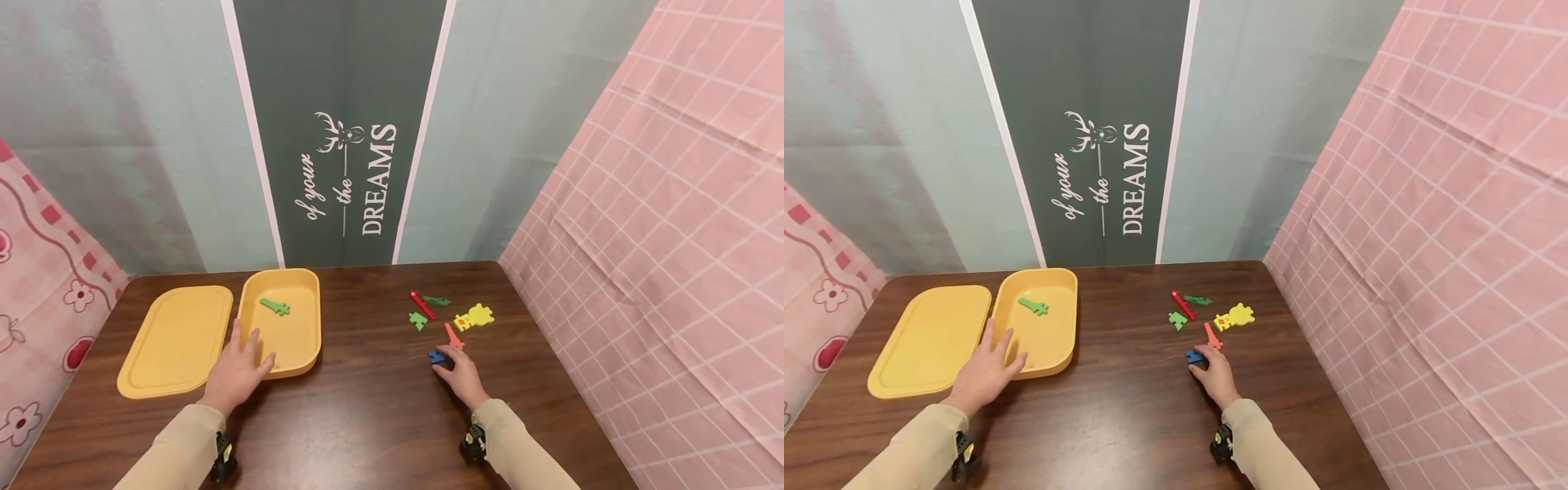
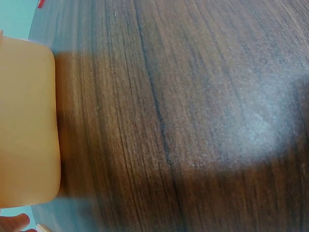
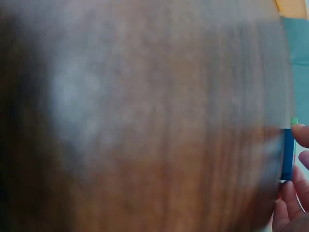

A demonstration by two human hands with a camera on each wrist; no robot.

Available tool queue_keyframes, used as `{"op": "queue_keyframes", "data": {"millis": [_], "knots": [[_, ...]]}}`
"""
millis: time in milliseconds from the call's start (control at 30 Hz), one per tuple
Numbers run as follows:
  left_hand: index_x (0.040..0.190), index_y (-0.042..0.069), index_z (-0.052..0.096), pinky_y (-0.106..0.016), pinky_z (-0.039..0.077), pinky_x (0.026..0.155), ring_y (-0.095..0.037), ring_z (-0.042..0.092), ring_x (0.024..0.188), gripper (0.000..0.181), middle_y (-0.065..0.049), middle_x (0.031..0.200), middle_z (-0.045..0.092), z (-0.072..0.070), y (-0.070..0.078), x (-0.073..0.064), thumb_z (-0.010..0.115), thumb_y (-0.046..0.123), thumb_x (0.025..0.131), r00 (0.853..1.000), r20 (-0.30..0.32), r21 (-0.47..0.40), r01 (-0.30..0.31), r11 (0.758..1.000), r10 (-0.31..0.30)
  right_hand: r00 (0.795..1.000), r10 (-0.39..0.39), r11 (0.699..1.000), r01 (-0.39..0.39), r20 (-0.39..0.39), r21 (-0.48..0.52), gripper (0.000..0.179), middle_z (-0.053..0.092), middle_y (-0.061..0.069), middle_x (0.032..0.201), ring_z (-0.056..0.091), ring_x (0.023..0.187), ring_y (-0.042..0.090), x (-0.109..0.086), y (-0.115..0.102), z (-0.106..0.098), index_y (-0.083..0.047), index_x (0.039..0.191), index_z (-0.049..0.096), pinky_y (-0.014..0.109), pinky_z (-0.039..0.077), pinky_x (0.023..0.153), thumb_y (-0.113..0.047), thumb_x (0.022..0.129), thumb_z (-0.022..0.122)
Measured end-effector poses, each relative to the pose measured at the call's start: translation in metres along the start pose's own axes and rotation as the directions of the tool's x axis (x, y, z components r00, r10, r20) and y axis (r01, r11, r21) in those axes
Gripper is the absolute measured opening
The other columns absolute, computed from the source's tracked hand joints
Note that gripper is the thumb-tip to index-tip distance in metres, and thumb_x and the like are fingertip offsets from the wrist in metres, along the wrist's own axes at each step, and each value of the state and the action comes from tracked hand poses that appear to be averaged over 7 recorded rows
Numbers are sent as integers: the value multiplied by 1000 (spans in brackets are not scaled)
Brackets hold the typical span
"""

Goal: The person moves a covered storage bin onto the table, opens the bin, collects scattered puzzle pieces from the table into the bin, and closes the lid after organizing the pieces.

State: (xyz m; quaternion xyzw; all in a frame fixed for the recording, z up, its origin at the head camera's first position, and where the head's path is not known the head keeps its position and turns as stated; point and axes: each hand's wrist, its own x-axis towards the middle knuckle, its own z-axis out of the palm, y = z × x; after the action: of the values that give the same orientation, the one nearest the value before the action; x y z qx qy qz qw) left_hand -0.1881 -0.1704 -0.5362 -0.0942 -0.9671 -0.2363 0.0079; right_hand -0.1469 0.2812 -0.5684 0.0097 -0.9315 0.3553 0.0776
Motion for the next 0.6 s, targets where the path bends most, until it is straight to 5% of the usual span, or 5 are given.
{"op": "queue_keyframes", "data": {"millis": [600], "knots": [[139,-8,34,-62,34,91,-55,32,121,73,-34,148,-2,1,3,-4,48,46,91,999,29,7,24,1000,-24,998,60,997,-61,-33,-36,47,56,19,120,53,109,35,2,1,10,-2,123,60,50,42,91,-15,80,73]]}}
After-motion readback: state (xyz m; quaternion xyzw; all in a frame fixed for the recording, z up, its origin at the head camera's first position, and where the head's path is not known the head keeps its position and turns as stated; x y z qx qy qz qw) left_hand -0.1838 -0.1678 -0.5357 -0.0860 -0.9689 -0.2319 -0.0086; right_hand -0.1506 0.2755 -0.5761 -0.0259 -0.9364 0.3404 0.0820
